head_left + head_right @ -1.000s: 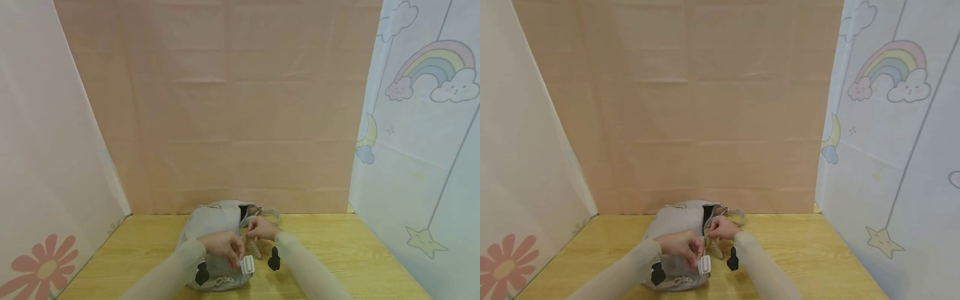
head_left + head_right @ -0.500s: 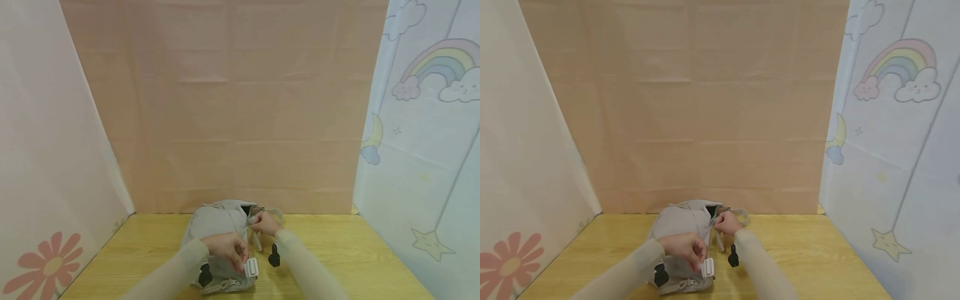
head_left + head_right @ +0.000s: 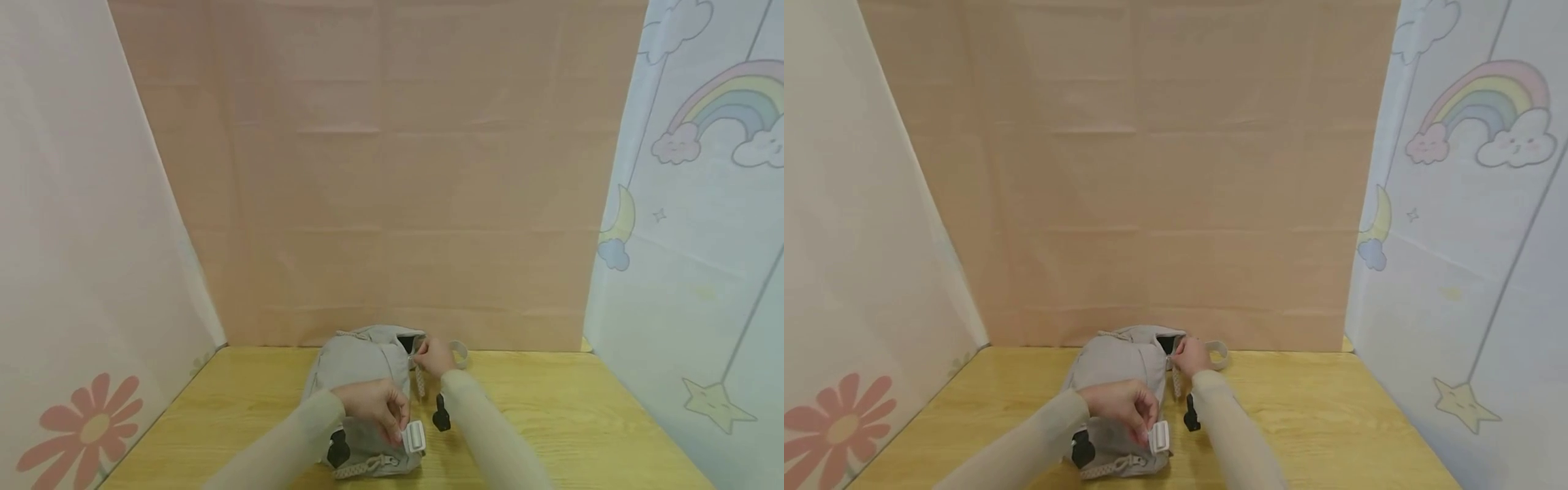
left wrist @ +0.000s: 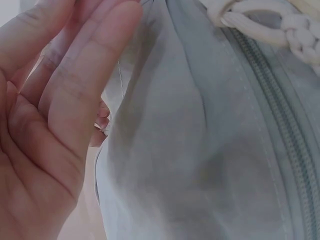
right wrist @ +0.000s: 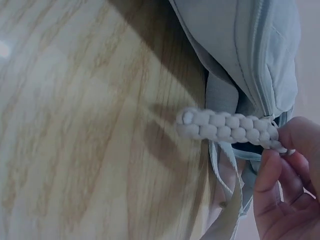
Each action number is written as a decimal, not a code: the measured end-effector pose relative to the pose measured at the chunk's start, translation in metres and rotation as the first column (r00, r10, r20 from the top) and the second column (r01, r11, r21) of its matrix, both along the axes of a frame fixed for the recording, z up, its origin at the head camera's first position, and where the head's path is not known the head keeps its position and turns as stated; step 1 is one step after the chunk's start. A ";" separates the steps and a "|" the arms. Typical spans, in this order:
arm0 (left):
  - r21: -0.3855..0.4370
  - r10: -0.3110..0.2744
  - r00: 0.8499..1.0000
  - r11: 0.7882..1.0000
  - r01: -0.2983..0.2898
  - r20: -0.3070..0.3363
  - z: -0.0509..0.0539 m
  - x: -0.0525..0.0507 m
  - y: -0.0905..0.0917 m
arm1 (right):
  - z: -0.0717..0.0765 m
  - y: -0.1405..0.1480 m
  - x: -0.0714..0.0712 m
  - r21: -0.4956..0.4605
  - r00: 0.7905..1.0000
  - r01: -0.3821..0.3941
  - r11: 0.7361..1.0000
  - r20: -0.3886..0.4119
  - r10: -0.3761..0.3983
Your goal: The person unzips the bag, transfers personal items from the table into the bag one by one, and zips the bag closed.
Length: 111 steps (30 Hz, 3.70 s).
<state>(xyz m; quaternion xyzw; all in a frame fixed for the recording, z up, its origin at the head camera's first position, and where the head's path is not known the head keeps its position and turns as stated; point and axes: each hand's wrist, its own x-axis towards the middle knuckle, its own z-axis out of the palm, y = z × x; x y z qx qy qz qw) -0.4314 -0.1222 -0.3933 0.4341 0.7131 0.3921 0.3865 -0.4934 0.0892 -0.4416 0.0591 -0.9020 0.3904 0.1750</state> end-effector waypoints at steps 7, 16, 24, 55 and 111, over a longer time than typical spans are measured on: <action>-0.019 -0.012 1.000 1.000 0.012 0.017 0.003 0.001 0.002 | 0.003 0.001 -0.001 -0.004 0.999 -0.028 1.000 0.043 0.028; -0.100 -0.086 0.996 0.992 0.082 -0.033 0.009 -0.006 0.012 | 0.010 0.001 0.008 -0.036 0.984 -0.154 0.987 0.088 0.157; -0.200 0.080 0.759 0.942 -0.269 -0.646 0.018 -0.015 0.032 | 0.014 0.005 0.014 -0.049 0.974 -0.179 0.983 0.132 0.184; -0.298 0.251 0.888 0.877 -0.378 -0.386 0.025 -0.010 0.047 | 0.012 0.011 0.014 -0.090 0.975 -0.156 0.984 0.143 0.168; -0.254 0.271 0.933 0.910 -0.329 -0.236 0.008 -0.014 0.035 | 0.034 0.077 0.013 -0.088 0.982 0.145 0.986 0.137 -0.132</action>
